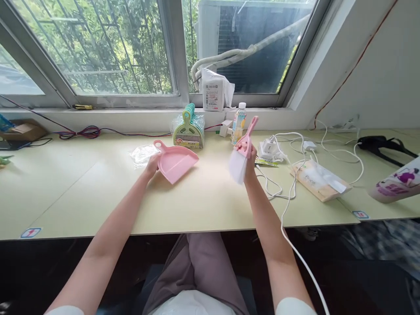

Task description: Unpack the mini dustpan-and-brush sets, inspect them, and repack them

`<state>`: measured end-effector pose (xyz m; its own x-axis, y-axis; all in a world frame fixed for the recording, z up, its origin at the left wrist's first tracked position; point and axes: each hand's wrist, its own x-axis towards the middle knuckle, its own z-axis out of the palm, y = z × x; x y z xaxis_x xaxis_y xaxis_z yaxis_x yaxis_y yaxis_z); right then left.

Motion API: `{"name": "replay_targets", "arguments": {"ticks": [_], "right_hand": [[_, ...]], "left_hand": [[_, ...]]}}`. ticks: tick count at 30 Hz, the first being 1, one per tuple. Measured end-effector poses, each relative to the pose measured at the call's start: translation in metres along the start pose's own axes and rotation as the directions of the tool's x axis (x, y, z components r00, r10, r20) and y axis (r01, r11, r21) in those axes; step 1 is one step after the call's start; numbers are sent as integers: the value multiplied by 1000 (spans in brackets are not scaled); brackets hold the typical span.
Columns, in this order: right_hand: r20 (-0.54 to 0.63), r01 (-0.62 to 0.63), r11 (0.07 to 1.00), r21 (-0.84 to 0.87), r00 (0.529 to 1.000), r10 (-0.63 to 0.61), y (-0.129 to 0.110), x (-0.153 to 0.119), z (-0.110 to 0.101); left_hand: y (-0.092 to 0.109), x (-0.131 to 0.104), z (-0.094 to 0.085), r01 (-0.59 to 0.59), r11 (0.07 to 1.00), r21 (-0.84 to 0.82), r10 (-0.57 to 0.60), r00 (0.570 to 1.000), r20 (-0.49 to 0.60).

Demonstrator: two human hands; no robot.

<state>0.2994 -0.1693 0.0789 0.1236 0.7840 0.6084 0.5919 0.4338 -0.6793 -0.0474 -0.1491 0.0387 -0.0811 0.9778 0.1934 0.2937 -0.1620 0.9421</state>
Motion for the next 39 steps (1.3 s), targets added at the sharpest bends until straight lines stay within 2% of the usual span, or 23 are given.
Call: {"name": "replay_targets", "arguments": {"ticks": [2,3,5,8,11,13,15,17,19,21,26,32,36,39], "right_hand": [[-89,-106,993,-58,991,100,6,7,-10],[-86,-154,981,-119,986,144,7,7,-10],[13,-189,935,-301,979,202,5,0,-1],[169,-121,833,-540,954,249,-2,-15,18],[304,-45,775,-630,904,299,-1,-23,29],[382,-29,777,-629,859,340,3,-25,30],[409,-42,784,-619,835,367,6,-24,28],[381,-66,778,-625,844,378,8,-22,25],[325,-69,752,-656,873,364,8,-21,23],[316,-27,720,-693,887,337,7,-20,22],[455,90,718,-690,826,333,6,-24,24],[405,47,721,-692,852,333,8,-23,26],[313,-10,775,-632,912,267,3,-21,24],[329,13,822,-569,920,214,-8,-23,26]], "left_hand": [[-6,3,-10,15,1000,-8,-15,1000,21],[-7,2,-11,18,1000,5,-19,997,69],[-7,-2,-6,-3,995,99,-14,985,172],[-8,-6,1,-137,935,326,43,959,281],[-10,-3,0,-219,858,465,109,962,252],[-11,0,-5,-190,835,517,105,976,189],[-11,2,-9,-144,823,549,81,987,136],[-11,1,-11,-110,810,576,73,993,87],[-9,-1,-11,-99,791,604,87,995,48],[-8,-3,-9,-105,769,631,105,994,37],[-6,-5,-5,-158,685,711,156,985,68],[-2,-6,-2,-205,710,673,141,979,149],[3,-12,11,-188,713,675,109,981,158],[9,-22,30,-176,714,677,114,984,136]]}}
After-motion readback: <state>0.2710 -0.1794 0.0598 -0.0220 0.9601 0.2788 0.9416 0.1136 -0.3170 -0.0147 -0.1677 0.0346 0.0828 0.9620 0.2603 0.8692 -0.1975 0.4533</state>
